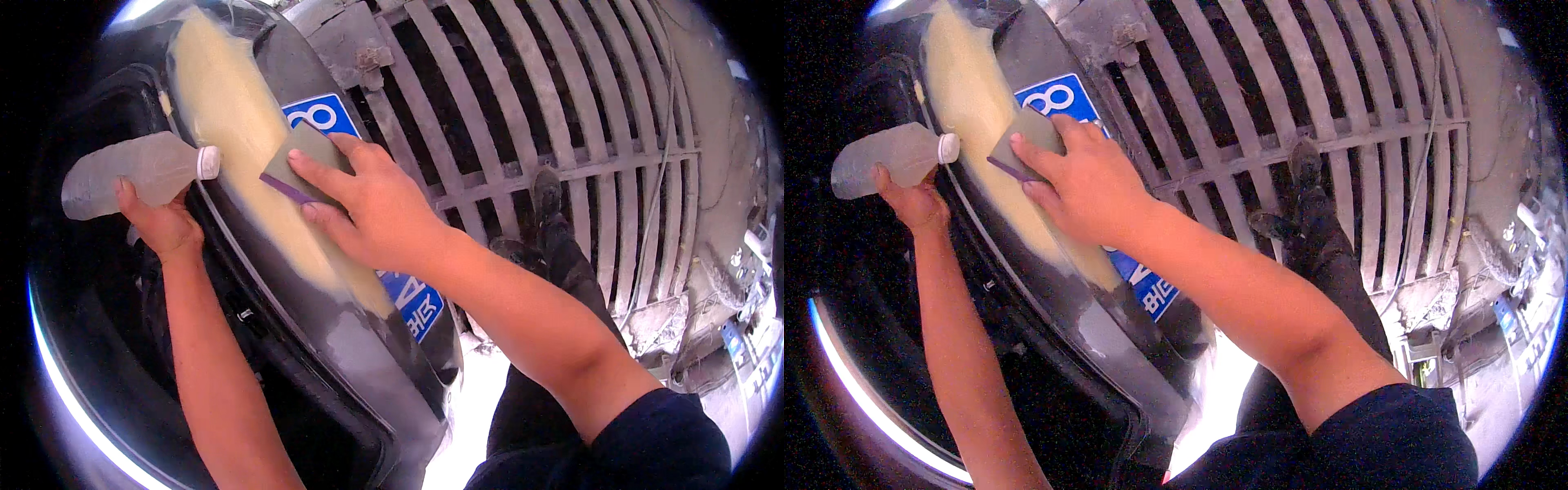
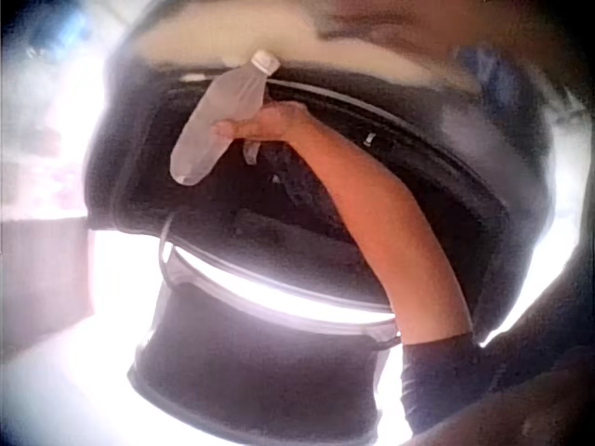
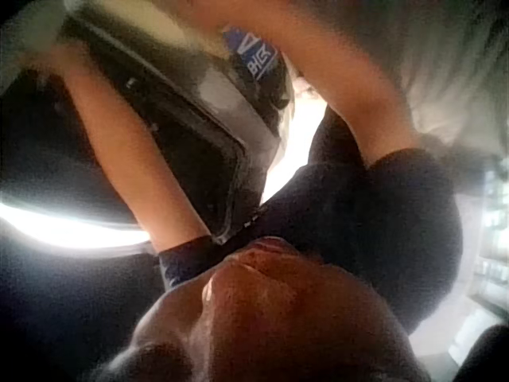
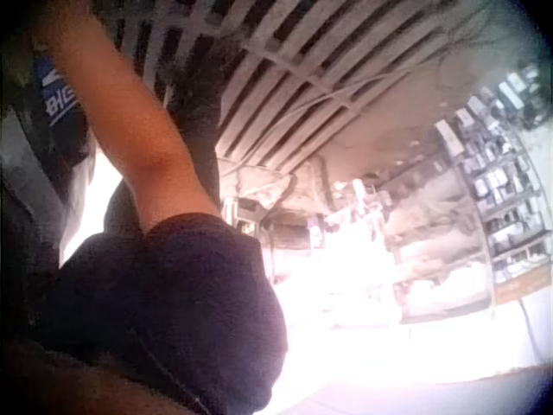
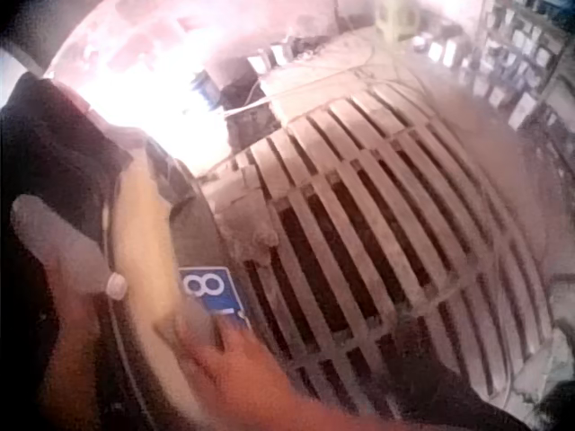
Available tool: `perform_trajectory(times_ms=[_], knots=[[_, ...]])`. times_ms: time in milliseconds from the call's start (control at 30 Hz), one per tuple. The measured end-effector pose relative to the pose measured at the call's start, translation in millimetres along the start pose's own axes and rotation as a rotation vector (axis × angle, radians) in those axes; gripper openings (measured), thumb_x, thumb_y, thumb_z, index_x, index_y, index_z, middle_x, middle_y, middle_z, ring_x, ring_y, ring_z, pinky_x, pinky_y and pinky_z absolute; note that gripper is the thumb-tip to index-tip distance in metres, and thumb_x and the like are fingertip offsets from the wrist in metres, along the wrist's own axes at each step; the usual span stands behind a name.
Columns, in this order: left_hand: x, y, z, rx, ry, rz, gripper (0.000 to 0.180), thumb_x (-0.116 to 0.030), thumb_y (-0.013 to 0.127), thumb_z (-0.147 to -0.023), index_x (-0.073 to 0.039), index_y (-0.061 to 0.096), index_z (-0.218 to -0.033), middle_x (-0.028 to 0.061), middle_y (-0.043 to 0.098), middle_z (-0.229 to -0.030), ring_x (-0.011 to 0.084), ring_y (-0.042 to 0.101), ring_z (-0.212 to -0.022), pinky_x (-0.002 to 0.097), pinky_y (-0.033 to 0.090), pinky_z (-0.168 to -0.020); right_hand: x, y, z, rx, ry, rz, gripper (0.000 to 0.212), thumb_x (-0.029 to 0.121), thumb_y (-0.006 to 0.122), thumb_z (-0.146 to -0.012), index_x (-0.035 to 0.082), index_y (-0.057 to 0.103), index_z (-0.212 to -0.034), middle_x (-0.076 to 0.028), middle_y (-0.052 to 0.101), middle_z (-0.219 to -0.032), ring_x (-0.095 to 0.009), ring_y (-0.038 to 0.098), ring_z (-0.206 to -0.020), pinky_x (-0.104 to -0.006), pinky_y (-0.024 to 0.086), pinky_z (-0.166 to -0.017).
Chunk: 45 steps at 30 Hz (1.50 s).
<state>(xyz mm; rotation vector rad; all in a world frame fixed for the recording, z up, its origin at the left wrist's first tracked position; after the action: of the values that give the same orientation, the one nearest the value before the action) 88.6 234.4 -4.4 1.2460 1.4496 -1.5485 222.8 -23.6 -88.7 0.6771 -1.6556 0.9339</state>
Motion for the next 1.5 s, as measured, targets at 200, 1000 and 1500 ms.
perform_trajectory(times_ms=[200, 1000, 1500], knots=[[-6, 0, 4, 0.008, 0.017, -0.022, 0.059, -0.056, 0.039, -0.097, -0.009, 0.049, -0.132, 0.0099, 0.061, -0.126, 0.0276, 0.061, -0.116, 0.042, 0.052, -0.09, 18, 0, 149, 0.169, 0.01, -0.14, 0.065, 0.021, 0.076, -0.082, 0.024, 0.052, -0.142, -0.031, 0.043, -0.141, -0.045, 0.054, -0.115, -0.0532, 0.045, -0.095], [4, -61, 114, 0.029, 0.08, 0.125, 0.052, -0.04, 0.039, -0.104, -0.008, 0.037, -0.145, 0.015, 0.053, -0.138, 0.0349, 0.06, -0.118, 0.0518, 0.053, -0.098, 25, 1, 173, 0.192, 0.029, -0.126, 0.062, 0.023, 0.074, -0.084, 0.026, 0.051, -0.142, -0.033, 0.045, -0.137, -0.047, 0.051, -0.119, -0.052, 0.043, -0.098], [7, -56, 110, 0.089, 0.082, 0.153, 0.053, -0.038, 0.046, -0.102, -0.012, 0.036, -0.146, 0.013, 0.052, -0.14, 0.0328, 0.057, -0.123, 0.0475, 0.049, -0.104, 8, -1, 120, 0.108, 0.075, -0.014, 0.062, 0.018, 0.071, -0.086, 0.025, 0.051, -0.144, -0.03, 0.043, -0.142, -0.046, 0.048, -0.124, -0.0531, 0.041, -0.102]])
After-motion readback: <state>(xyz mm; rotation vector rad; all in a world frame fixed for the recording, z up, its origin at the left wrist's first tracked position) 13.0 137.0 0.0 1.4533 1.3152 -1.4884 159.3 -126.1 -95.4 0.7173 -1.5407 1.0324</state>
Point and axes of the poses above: each hand's wrist, its own z-axis away from the middle knuckle, its own y-axis out of the palm, x = y × z, the point moved 9 cm from there along -z, towards the middle knuckle
